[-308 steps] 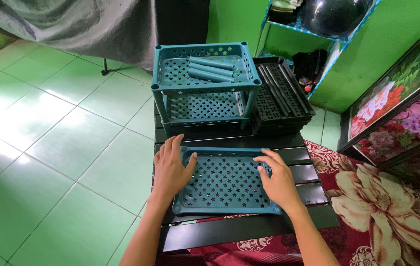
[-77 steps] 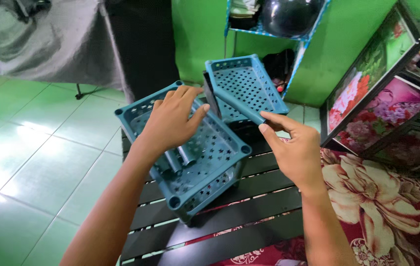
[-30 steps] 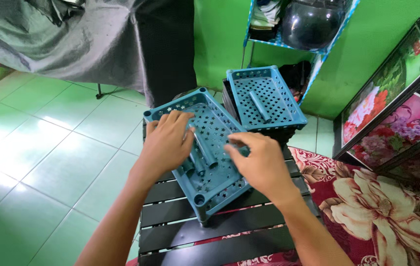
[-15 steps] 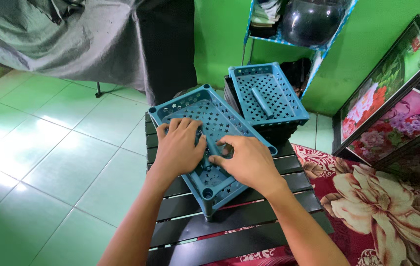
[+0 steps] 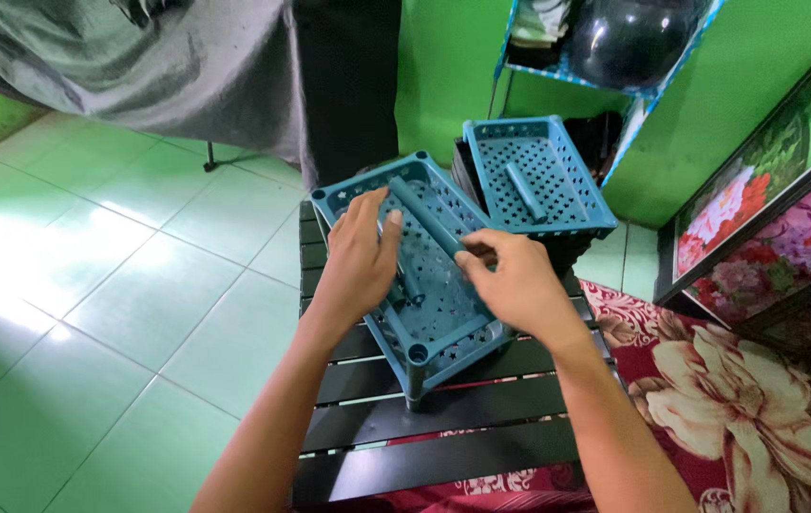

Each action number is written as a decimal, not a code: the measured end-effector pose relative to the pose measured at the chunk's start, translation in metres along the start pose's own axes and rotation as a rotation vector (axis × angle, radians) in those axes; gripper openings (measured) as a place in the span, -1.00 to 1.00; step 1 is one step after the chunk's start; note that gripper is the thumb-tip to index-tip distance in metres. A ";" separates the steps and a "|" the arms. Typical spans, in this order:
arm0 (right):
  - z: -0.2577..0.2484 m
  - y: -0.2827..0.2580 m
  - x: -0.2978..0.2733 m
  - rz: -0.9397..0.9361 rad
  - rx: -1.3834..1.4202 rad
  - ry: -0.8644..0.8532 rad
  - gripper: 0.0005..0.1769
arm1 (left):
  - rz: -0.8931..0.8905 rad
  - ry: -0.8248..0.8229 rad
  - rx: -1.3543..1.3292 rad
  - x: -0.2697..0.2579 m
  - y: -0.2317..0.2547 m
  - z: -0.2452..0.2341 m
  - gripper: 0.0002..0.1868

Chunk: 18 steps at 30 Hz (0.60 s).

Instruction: The person assembles a blue plastic basket by inserting cylindrical legs into the basket's corner sockets. They then remove the legs and place them inside the basket, repeating the process with another basket.

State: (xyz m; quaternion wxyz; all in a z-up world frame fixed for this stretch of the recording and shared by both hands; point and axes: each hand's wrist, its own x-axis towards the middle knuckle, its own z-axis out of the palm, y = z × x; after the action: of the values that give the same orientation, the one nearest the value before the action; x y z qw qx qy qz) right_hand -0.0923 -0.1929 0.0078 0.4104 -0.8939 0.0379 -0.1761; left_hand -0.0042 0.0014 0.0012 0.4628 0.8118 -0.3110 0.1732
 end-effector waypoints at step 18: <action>-0.010 0.003 0.002 0.061 0.386 -0.140 -0.68 | 0.100 -0.036 -0.492 -0.004 0.041 -0.020 -0.64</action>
State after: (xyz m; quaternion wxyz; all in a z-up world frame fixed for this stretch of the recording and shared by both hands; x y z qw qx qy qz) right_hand -0.0936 -0.2026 0.0119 0.5807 -0.8073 0.0019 -0.1049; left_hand -0.0342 0.0041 0.0359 0.6318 0.6614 -0.3915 0.1006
